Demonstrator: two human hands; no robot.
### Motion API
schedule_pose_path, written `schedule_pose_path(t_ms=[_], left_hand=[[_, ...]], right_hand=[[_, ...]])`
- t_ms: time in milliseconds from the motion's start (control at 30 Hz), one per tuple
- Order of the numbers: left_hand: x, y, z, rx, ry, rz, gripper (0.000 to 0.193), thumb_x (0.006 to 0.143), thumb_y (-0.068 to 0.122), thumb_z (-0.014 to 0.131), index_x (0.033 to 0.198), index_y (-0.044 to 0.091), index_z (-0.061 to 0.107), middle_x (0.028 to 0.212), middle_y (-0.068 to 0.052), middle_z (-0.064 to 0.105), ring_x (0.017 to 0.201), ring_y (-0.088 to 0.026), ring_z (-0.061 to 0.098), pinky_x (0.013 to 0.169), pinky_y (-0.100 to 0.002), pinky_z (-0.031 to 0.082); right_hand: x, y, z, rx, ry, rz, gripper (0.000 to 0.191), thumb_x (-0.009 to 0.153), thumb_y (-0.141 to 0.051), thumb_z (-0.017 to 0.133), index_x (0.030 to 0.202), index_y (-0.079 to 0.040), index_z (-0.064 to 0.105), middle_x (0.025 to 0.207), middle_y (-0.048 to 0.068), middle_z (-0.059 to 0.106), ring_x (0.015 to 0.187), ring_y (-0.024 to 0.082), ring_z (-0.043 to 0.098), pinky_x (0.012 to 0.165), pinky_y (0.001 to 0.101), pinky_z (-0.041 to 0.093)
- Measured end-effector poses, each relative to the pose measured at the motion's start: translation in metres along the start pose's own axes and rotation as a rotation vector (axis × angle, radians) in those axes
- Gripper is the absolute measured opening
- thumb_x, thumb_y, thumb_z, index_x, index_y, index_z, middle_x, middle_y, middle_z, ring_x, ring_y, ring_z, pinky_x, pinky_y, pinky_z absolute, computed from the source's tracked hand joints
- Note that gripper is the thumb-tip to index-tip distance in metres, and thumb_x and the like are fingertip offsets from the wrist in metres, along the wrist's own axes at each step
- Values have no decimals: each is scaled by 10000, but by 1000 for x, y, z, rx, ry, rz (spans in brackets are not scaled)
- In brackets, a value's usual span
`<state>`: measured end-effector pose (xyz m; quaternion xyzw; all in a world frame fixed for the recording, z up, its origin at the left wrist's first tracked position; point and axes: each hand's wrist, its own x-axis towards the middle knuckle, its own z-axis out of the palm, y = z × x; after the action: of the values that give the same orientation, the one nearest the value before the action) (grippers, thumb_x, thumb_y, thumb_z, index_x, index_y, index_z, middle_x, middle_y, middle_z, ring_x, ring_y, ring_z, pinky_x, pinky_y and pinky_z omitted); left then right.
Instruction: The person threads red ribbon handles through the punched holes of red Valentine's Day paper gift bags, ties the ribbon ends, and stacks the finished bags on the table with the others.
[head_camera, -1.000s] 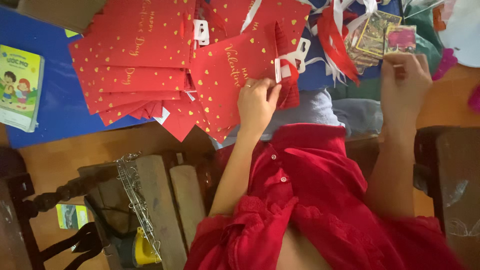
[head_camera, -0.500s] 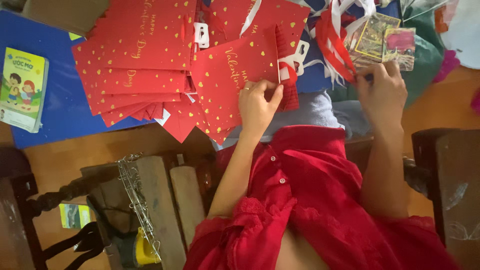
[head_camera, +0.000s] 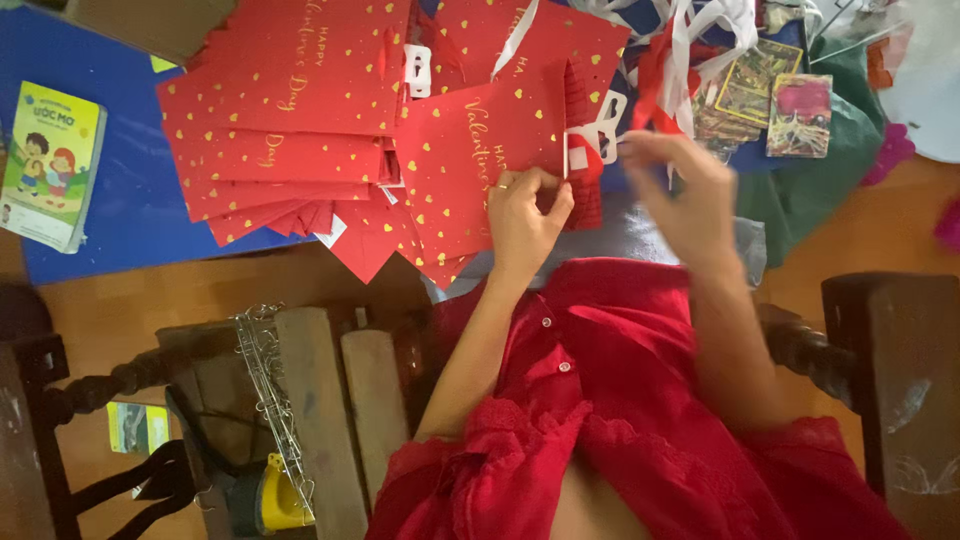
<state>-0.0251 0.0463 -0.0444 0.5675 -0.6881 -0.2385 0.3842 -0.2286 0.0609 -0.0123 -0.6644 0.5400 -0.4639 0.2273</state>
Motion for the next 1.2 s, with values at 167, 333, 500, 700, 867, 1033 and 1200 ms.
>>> schedule_pose_path(t_ms=[167,333,500,700,867,1033,1200], left_hand=[[0,3,-1,-5,1,-23,128,870,200,744,857,89,681,869,-20,720,922,-249,628,883,-409,445],[-1,3,0,-22,26,-4,122,855,197,751,881,98,685,874,-46,716,920,-262,631,871,-420,451],[-1,-1,-2,2,-1,15,178,816,220,779,888,84,689,877,-77,698,904,-285,627,841,-432,455],[-3,-5,-4,-62,-32,14,150,853,214,749,905,86,691,904,-56,724,935,-272,640,872,-417,478],[-1,-7,-2,-16,-29,39,159,836,226,761,879,87,697,894,-50,728,931,-265,648,863,-417,472],[-3,-7,-4,-37,-38,37,152,841,226,755,880,89,702,899,-44,739,936,-262,647,869,-413,478],[-3,-7,-6,-31,-49,31,161,850,234,759,897,87,711,905,-49,734,942,-263,648,874,-418,479]], right_hand=[[6,-20,33,-119,-33,-82,129,945,-64,780,1072,-81,767,1028,67,758,964,264,701,1036,404,510],[4,-20,38,-136,10,-170,129,936,-71,732,1063,-93,732,1104,113,715,1035,312,642,938,396,506],[1,-16,46,-201,-49,-95,55,973,-89,725,1023,-70,739,917,87,706,898,287,660,913,422,483],[-4,-14,47,-155,-44,-70,199,982,-30,658,1166,-42,732,998,135,698,927,338,659,869,414,513],[-5,-17,43,-48,-98,161,145,976,-68,690,1115,-42,722,999,145,692,877,333,672,784,404,534],[-6,-17,47,-204,-57,-8,71,928,-72,724,996,-54,734,924,151,679,884,351,657,819,427,521],[-10,-11,52,-108,-41,52,84,943,-78,738,1025,-59,734,946,133,703,856,314,672,804,399,526]])
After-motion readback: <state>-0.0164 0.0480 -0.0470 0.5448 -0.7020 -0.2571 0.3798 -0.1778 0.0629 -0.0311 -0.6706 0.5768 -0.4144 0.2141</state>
